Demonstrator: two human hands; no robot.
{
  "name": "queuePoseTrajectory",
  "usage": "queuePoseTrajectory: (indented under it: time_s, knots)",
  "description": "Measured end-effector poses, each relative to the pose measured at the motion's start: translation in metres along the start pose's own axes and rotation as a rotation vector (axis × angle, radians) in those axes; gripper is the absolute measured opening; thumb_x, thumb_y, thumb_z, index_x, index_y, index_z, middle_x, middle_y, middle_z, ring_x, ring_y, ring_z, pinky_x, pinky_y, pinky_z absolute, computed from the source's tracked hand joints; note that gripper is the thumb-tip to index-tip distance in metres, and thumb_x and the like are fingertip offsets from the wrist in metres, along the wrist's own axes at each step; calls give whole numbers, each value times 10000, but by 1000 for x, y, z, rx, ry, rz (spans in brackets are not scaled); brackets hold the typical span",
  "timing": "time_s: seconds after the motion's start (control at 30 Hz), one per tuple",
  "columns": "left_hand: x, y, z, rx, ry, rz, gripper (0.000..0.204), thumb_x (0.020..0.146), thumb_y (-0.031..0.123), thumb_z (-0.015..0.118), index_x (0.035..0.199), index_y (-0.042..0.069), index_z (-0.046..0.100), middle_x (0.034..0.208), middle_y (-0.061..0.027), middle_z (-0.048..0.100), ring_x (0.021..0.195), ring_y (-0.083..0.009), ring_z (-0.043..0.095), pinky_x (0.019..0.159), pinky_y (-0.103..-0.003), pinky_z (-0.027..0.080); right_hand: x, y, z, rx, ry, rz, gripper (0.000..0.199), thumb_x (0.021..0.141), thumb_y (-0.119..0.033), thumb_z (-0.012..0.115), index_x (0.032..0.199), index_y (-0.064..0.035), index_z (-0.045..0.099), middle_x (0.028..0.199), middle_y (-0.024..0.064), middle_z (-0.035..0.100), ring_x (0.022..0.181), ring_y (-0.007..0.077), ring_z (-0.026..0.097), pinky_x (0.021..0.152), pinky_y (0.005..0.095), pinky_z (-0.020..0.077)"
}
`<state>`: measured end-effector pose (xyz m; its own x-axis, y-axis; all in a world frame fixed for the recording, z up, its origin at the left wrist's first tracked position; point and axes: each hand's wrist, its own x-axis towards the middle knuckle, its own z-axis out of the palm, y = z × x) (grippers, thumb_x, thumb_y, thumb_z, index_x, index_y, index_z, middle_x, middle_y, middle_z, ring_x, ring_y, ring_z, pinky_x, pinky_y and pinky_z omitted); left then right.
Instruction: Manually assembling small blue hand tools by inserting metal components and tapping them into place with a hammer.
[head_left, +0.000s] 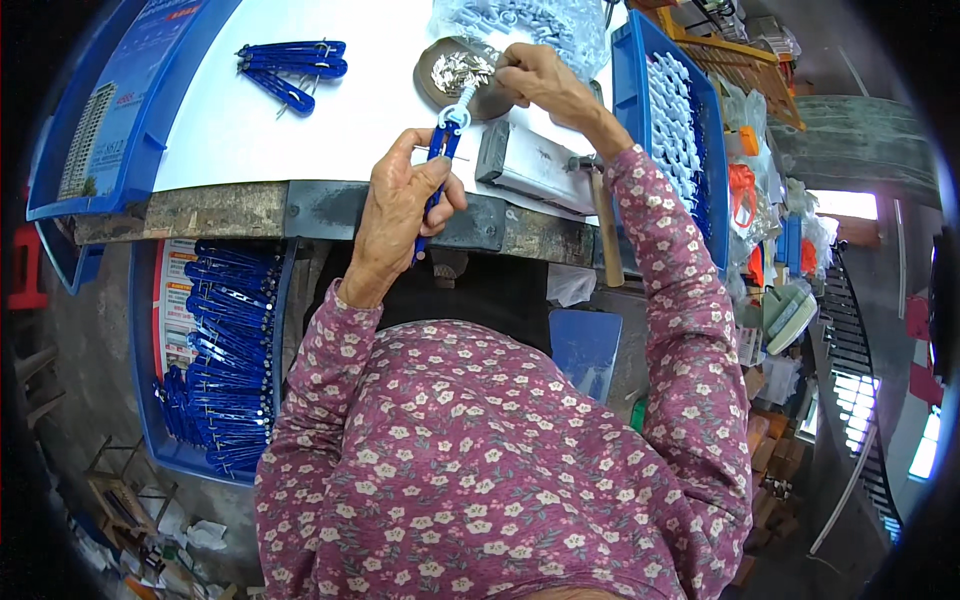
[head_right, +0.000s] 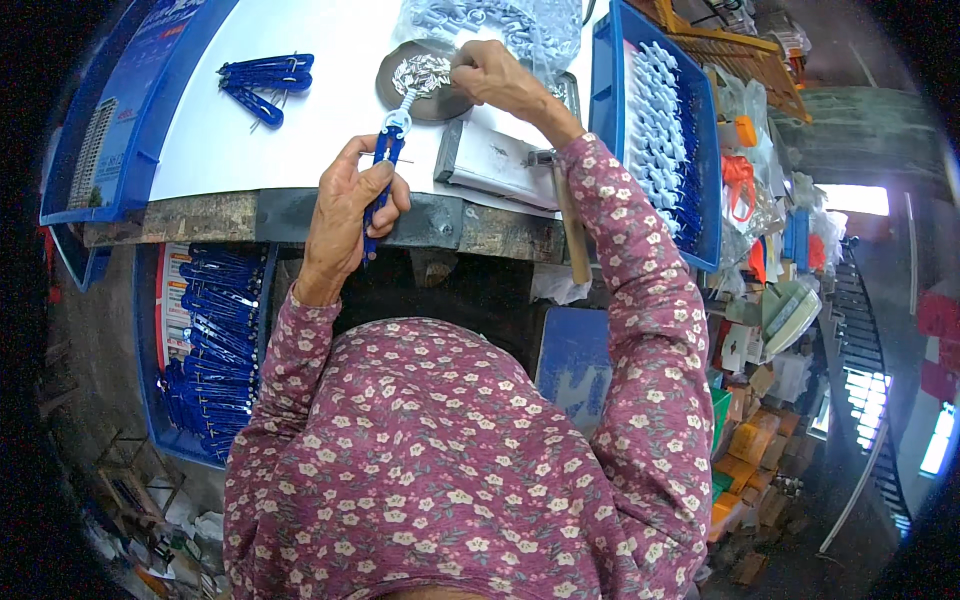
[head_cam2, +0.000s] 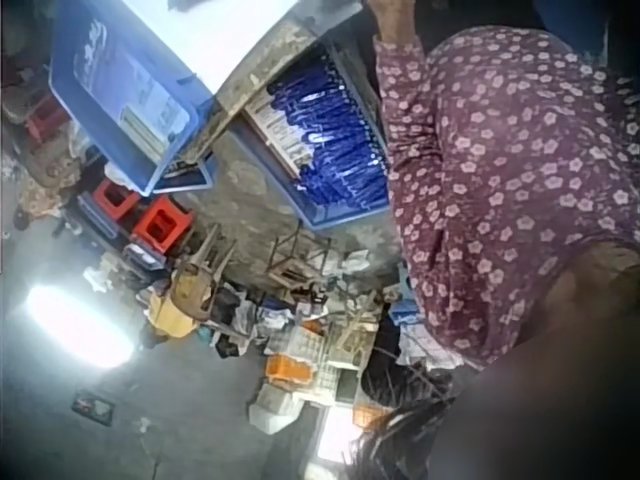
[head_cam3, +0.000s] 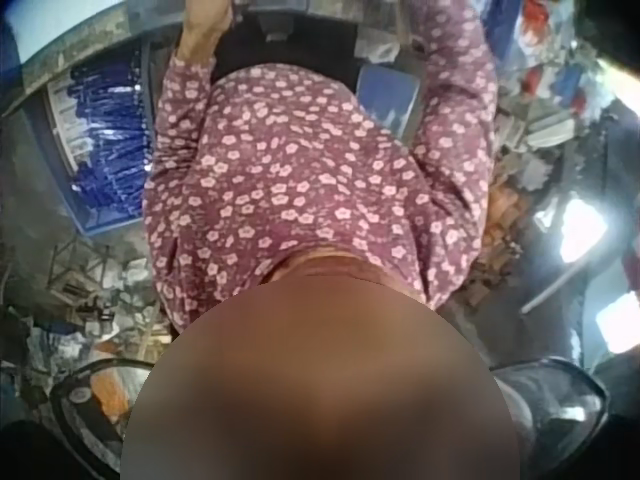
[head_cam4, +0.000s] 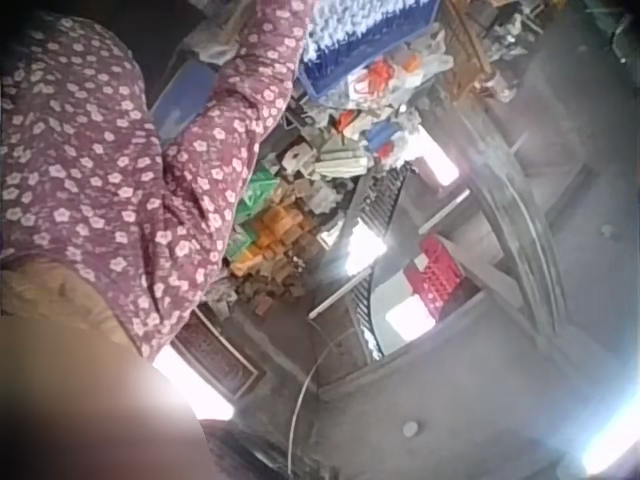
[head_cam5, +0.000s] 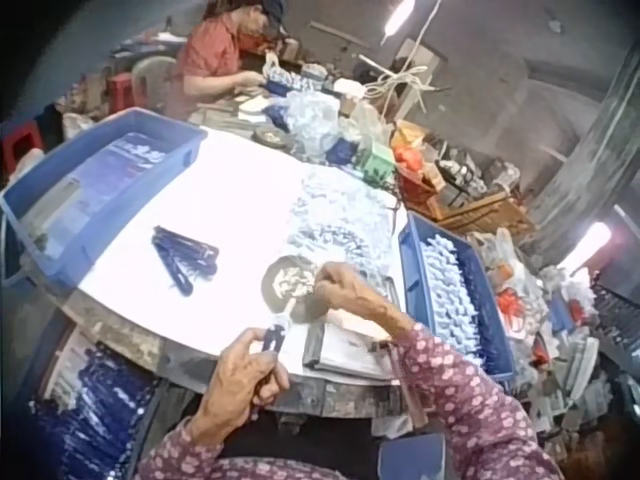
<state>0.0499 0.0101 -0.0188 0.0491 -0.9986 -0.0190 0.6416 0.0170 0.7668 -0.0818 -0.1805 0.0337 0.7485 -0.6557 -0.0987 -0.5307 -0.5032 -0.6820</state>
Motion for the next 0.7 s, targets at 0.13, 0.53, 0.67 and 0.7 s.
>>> queuePoseTrajectory:
  time_s: [0.13, 0.53, 0.67, 0.7]
  knots:
    - [2, 2, 8, 4, -19, -13, 220, 899, 167, 477, 1036, 17, 393, 621, -65, 542, 415, -20, 368, 352, -144, 260, -19, -3, -6, 363, 19, 13, 204, 799, -145, 513, 753, 50, 555, 642, 49, 516, 535, 78, 440, 478, 219, 362]
    - [6, -5, 34, 17, -83, -45, 249, 897, 177, 489, 1050, 1, 402, 621, -66, 542, 418, -25, 375, 356, -146, 274, -97, -27, -3, 1040, 87, 19, 205, 840, -89, 526, 989, 50, 537, 779, 40, 487, 521, 19, 344, 443, 145, 310]
    - [7, -9, 43, 35, -107, -58, 255, 897, 181, 491, 1052, -1, 403, 620, -63, 541, 422, -23, 377, 356, -145, 280, -110, -18, -4, 1124, 98, 29, 170, 840, -79, 528, 961, 39, 534, 819, 83, 525, 506, 8, 341, 443, 131, 334]
    - [7, -10, 45, 48, -112, -67, 255, 898, 182, 489, 1052, -2, 403, 620, -62, 539, 423, -22, 377, 357, -145, 282, -112, -17, -4, 1151, 109, 40, 165, 842, -84, 534, 951, 40, 530, 832, 96, 537, 506, 8, 361, 443, 125, 351]
